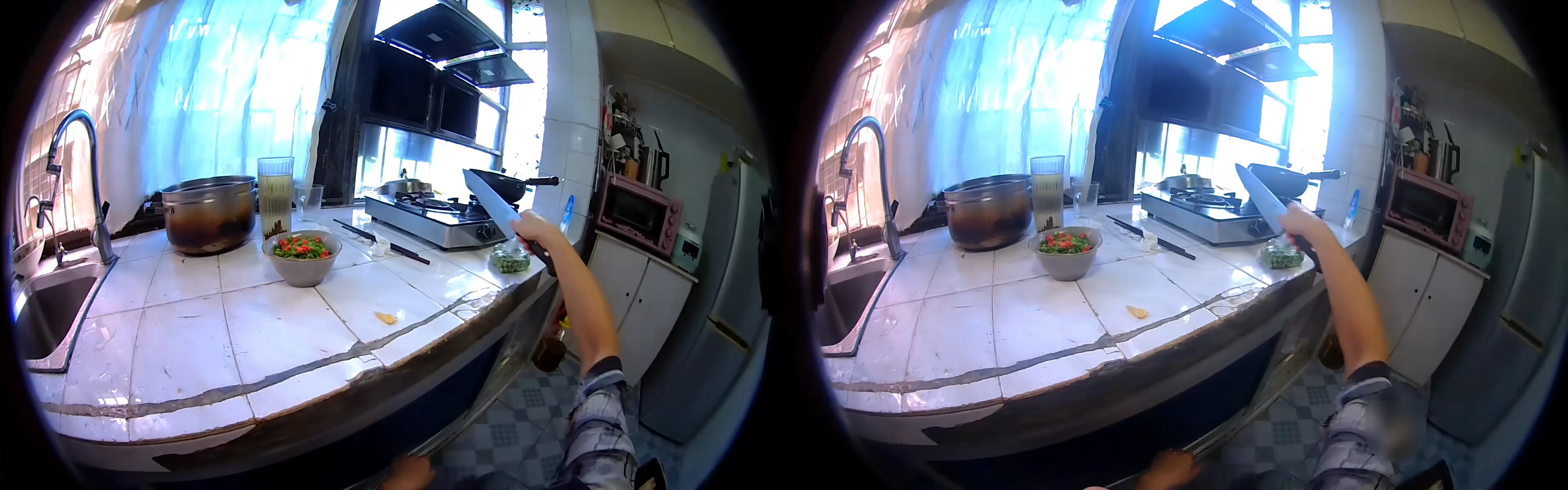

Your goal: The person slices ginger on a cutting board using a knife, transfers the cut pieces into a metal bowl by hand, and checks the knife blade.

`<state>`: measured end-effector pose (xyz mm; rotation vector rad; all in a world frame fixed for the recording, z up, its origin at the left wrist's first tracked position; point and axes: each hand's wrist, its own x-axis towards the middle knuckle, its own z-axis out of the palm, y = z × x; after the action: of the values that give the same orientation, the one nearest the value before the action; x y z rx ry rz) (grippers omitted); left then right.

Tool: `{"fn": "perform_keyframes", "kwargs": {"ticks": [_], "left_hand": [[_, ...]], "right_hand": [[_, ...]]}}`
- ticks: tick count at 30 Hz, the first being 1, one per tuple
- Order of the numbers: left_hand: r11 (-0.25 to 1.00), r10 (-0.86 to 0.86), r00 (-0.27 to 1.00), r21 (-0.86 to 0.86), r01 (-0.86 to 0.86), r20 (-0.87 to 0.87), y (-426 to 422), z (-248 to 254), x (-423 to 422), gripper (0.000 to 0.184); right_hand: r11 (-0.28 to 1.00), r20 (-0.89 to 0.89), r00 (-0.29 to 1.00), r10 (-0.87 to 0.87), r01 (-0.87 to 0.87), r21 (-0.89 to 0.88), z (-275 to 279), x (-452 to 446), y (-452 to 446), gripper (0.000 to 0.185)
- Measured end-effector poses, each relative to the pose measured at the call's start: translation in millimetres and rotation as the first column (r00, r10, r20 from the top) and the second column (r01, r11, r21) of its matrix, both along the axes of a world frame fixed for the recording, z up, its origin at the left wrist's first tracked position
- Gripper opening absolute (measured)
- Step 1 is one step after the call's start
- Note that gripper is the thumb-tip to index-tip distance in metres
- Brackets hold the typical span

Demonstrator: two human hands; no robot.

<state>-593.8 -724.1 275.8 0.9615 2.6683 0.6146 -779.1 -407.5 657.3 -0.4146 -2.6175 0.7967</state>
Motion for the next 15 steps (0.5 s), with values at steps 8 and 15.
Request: {"fn": "perform_keyframes", "kwargs": {"ticks": [8,15], "left_hand": [[0.992,-0.091,0.995,-0.092,0.088,-0.03,1,1,-12,0.039],[0.993,0.07,0.994,0.099,-0.062,-0.079,6,-3,-8,0.017]], "right_hand": [[0.95,-0.059,0.976,0.21,-0.217,-0.225,-36,-66,-50,0.03],[0.973,0.137,0.99,-0.01,-0.022,0.23,-5,74,4,0.03]]}}
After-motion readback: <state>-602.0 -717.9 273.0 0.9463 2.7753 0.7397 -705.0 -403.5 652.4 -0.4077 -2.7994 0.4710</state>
